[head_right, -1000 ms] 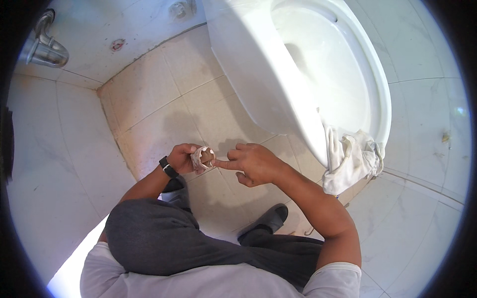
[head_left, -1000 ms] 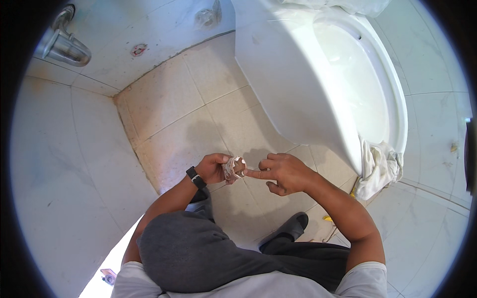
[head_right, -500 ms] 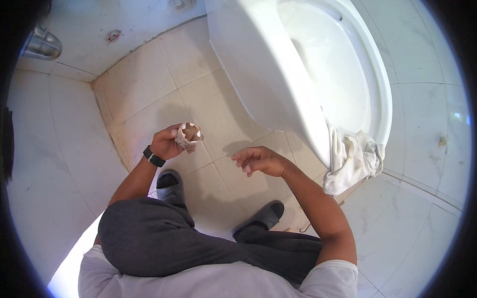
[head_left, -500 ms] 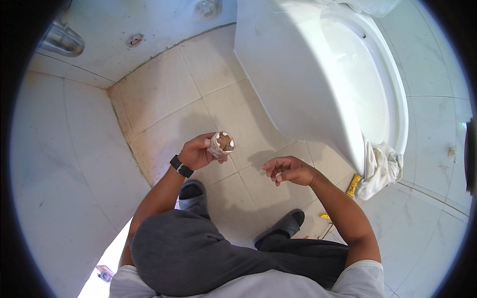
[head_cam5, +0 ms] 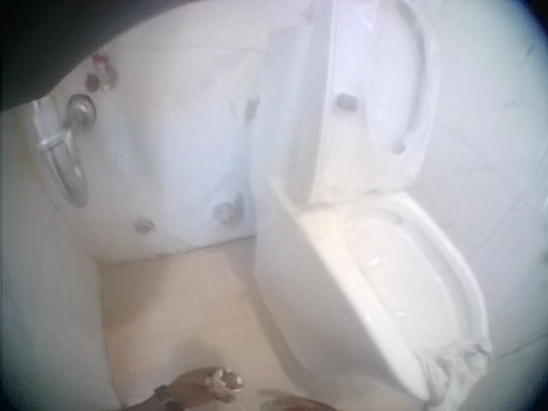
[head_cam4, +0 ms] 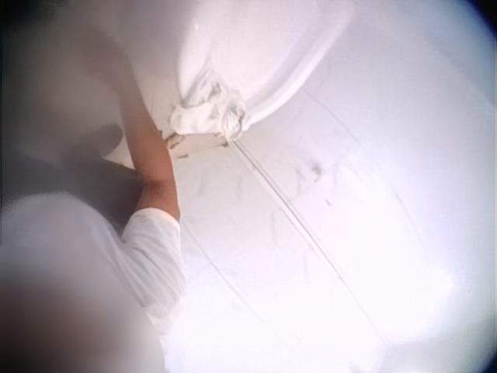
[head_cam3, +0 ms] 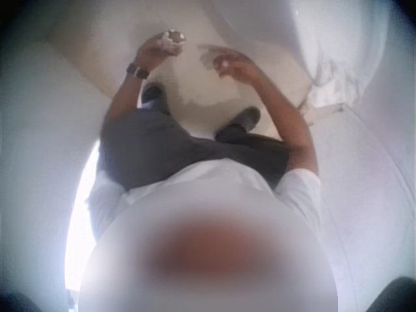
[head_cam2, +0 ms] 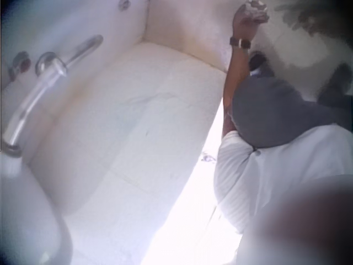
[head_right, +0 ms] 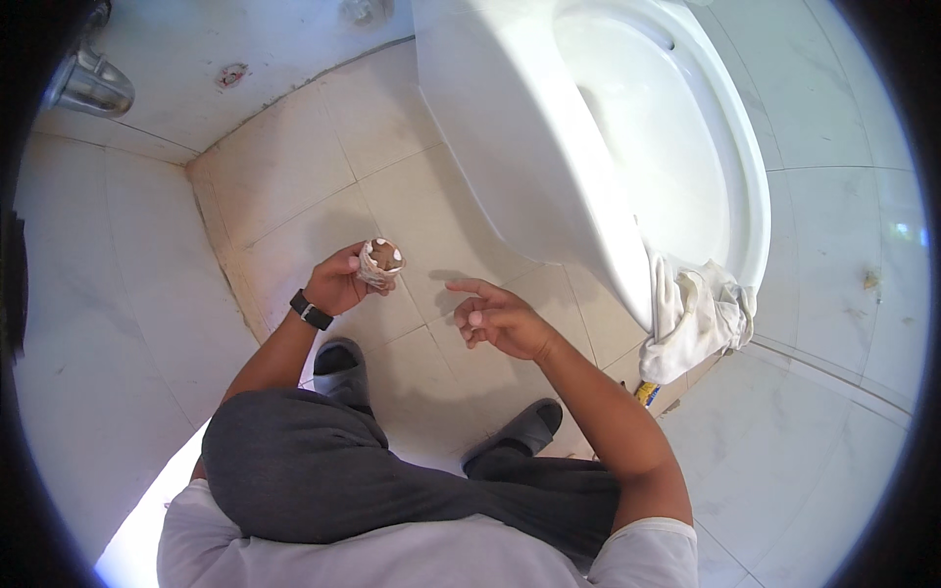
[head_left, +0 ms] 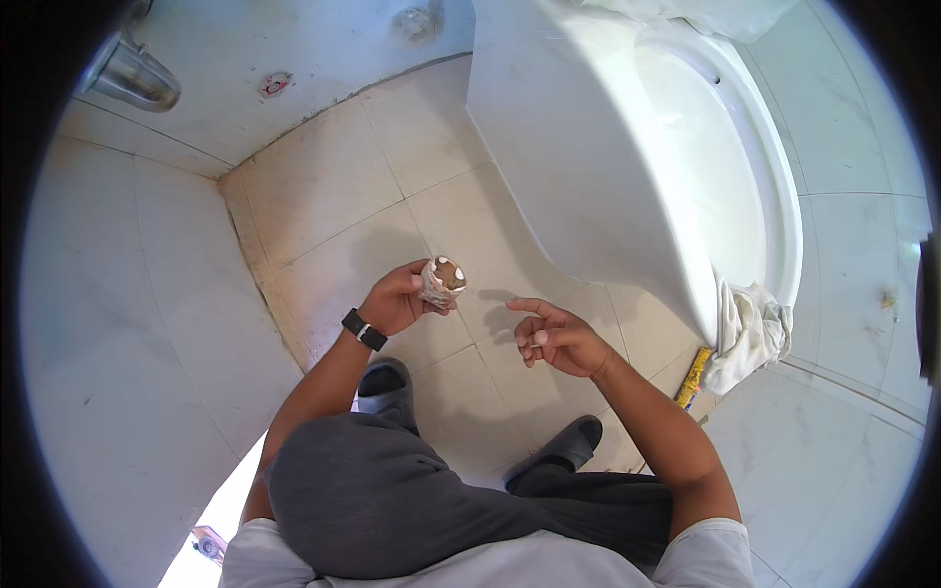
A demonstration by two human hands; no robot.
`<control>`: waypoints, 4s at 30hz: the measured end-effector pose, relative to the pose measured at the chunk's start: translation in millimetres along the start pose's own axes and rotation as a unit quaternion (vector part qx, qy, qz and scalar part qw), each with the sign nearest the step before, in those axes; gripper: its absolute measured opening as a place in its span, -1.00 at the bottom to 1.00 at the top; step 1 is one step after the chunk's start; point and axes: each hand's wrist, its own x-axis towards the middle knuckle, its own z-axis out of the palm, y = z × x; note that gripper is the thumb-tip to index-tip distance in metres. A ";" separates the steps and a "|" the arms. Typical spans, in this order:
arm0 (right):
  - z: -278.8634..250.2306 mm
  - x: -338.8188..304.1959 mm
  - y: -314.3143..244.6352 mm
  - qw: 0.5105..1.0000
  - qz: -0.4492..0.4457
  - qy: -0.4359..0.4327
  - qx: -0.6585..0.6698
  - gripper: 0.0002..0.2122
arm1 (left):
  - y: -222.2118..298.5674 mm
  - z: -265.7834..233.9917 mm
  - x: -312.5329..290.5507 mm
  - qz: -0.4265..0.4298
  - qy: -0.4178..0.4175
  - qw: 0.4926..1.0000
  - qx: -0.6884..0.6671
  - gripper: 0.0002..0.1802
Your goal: The person kneels beside a white toilet and applies sealant along the base-to-floor joint using a caulking gun. They then smooth the bead with a finger and wipe excess sealant onto a cloth.
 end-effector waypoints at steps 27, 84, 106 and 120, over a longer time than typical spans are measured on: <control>42.1 30.4 -0.4 0.882 -0.124 0.061 -0.450 -0.45 | 2.0 2.6 -0.5 -0.048 0.014 0.994 0.092 -0.27; -370.2 -128.0 -105.4 0.701 -0.120 0.264 -0.652 -0.25 | -171.3 165.7 91.5 -0.452 0.180 0.868 0.104 -0.19; -345.5 -140.6 -106.3 0.800 0.031 0.214 -0.560 0.01 | -182.4 154.5 84.2 -0.468 0.155 0.868 0.059 -0.12; -335.5 -154.9 -71.7 0.832 -0.015 0.224 -0.508 0.00 | -177.5 166.8 91.8 -0.459 0.143 0.872 0.095 -0.11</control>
